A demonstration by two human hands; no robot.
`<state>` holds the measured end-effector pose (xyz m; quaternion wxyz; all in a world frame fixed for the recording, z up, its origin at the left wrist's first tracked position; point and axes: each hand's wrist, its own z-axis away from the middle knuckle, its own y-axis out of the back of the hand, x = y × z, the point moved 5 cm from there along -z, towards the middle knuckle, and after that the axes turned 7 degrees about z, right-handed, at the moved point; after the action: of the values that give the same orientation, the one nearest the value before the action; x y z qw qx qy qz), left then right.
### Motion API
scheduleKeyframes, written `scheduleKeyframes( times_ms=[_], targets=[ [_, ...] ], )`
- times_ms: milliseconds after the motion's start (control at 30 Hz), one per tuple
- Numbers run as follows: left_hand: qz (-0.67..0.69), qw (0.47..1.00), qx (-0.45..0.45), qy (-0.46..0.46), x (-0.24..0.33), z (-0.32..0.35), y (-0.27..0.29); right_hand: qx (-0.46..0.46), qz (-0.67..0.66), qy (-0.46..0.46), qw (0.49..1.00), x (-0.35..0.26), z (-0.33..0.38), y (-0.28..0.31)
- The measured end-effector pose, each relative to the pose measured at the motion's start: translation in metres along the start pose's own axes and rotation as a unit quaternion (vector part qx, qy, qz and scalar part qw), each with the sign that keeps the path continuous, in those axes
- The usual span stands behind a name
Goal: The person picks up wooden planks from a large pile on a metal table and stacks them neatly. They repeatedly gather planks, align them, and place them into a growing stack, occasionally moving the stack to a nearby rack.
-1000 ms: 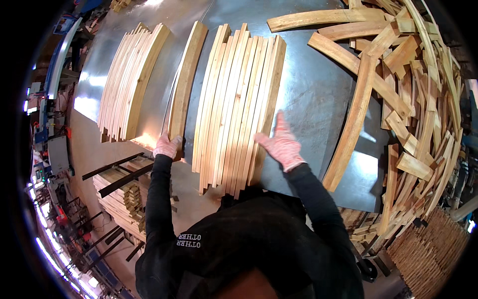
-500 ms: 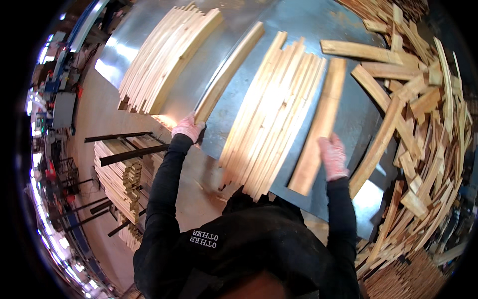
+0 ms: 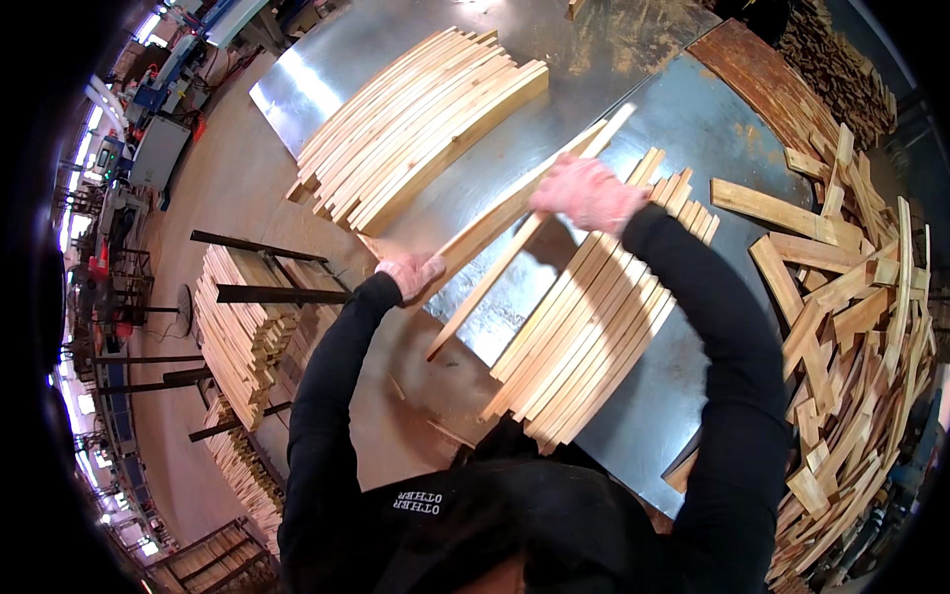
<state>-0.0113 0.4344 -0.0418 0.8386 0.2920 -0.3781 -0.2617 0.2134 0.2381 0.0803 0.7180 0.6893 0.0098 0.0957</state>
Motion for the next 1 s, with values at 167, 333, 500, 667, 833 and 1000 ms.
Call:
scheduleKeyframes(
  times_ms=[167, 333, 500, 667, 833, 1000],
  targets=[
    [-0.111, 0.987, 0.005, 0.113, 0.048, 0.031, -0.013, 0.003, -0.061, -0.174, 0.983, 0.008, -0.049, -0.050],
    [-0.064, 0.987, 0.048, 0.138, 0.022, 0.034, -0.012, 0.347, -0.070, -0.371, 0.859, 0.008, 0.085, -0.002],
    [-0.092, 0.953, 0.259, 0.125, -0.052, -0.003, 0.102, 0.028, 0.071, -0.790, 0.608, -0.062, 0.332, -0.029],
    [-0.193, 0.936, 0.205, 0.212, -0.030, -0.064, 0.182, 0.037, 0.039, -0.856, 0.514, -0.232, 0.506, -0.190],
    [-0.273, 0.898, 0.340, 0.052, 0.032, -0.042, 0.157, -0.052, -0.233, -0.875, 0.421, -0.235, 0.415, -0.135],
    [0.088, 0.881, 0.021, -0.465, 0.283, 0.043, -0.035, 0.045, -0.292, -0.653, 0.698, -0.186, 0.273, -0.135]
  ],
)
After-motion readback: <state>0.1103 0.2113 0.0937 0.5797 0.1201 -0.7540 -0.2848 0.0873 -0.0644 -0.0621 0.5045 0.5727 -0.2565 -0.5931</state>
